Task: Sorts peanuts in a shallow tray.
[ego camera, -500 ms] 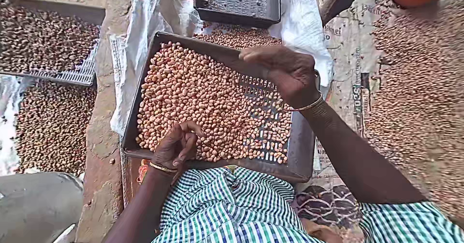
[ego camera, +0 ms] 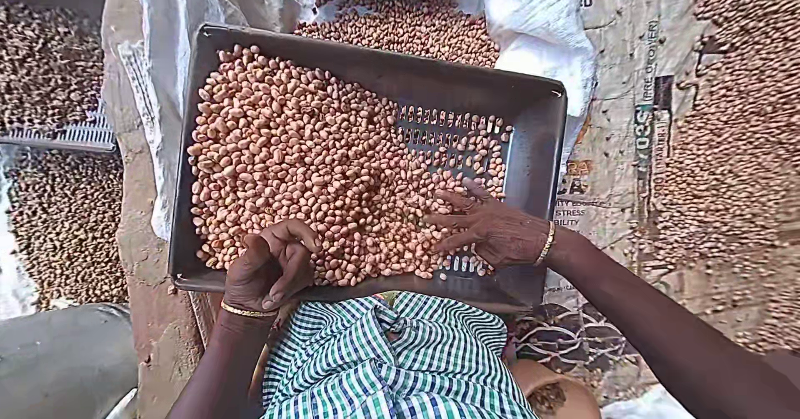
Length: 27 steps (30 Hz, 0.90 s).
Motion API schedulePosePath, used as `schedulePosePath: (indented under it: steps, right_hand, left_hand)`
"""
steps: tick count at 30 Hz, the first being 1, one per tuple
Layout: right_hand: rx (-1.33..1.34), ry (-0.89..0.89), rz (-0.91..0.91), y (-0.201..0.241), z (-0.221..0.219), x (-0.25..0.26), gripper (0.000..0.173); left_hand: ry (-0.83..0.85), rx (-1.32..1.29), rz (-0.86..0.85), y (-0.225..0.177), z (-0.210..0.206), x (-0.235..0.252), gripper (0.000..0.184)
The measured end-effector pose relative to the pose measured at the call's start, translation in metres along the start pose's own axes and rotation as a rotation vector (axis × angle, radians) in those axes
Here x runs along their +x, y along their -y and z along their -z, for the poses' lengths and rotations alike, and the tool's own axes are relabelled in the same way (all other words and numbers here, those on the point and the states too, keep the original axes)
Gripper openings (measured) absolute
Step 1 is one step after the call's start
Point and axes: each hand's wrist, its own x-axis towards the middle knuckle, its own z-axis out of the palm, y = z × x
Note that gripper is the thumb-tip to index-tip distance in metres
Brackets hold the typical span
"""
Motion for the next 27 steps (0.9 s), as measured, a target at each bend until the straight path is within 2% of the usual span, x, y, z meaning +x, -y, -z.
schedulePosePath:
  steps: [2,3,5,7,8,9,11,13,15,17,19,21,24,27]
  right_hand:
    - [-0.055,-0.161,-0.204,0.007,0.013,-0.023,0.039]
    - [-0.009,-0.306,-0.309,0.013,0.016,-0.022,0.034]
    - [0.333,-0.566,-0.535,0.019,0.014,-0.004,0.032]
    - [0.735,-0.695,-0.745,0.008,0.012,0.018,0.025]
    - [0.807,-0.788,-0.844,-0.002,0.014,0.026,0.026]
    - [0.790,-0.903,-0.898,-0.012,0.019,0.029,0.027]
    - [0.584,-1.037,-0.852,-0.018,0.027,0.026,0.028]
    - [0.354,-0.934,-0.718,0.004,0.020,0.025,0.021]
    - [0.216,-0.753,-0.568,0.036,-0.006,0.030,0.016]
    - [0.023,-0.639,-0.445,0.048,-0.035,0.037,0.012]
    - [-0.173,-0.604,-0.422,0.054,-0.050,0.048,0.008]
    - [-0.313,-0.522,-0.504,0.065,-0.050,0.057,0.007]
    - [-0.285,-0.361,-0.631,0.076,-0.042,0.060,0.008]
    - [0.010,-0.494,-0.653,0.070,-0.033,0.055,0.011]
  left_hand:
    - [0.013,0.013,-0.001,0.000,0.001,-0.001,0.045]
    - [0.019,0.017,0.001,0.000,0.002,-0.001,0.045]
    - [0.030,0.031,0.003,0.001,0.003,0.000,0.045]
    - [0.038,0.060,0.002,-0.001,0.002,-0.001,0.045]
    - [0.038,0.068,-0.001,-0.001,0.001,-0.001,0.045]
    - [0.032,0.074,-0.004,-0.001,0.000,-0.002,0.045]
    - [0.035,0.073,-0.014,-0.001,-0.001,-0.002,0.044]
    - [0.055,0.067,-0.021,0.000,0.001,-0.002,0.045]
    - [0.060,0.069,-0.013,0.000,0.000,0.000,0.045]
    - [0.061,0.062,0.007,-0.001,0.000,0.000,0.046]
    - [0.060,0.057,0.012,-0.001,-0.001,0.000,0.046]
    - [0.057,0.063,0.001,-0.001,0.000,-0.001,0.045]
    - [0.059,0.079,-0.037,0.000,-0.001,-0.001,0.045]
    - [0.068,0.066,-0.043,-0.001,-0.002,-0.001,0.043]
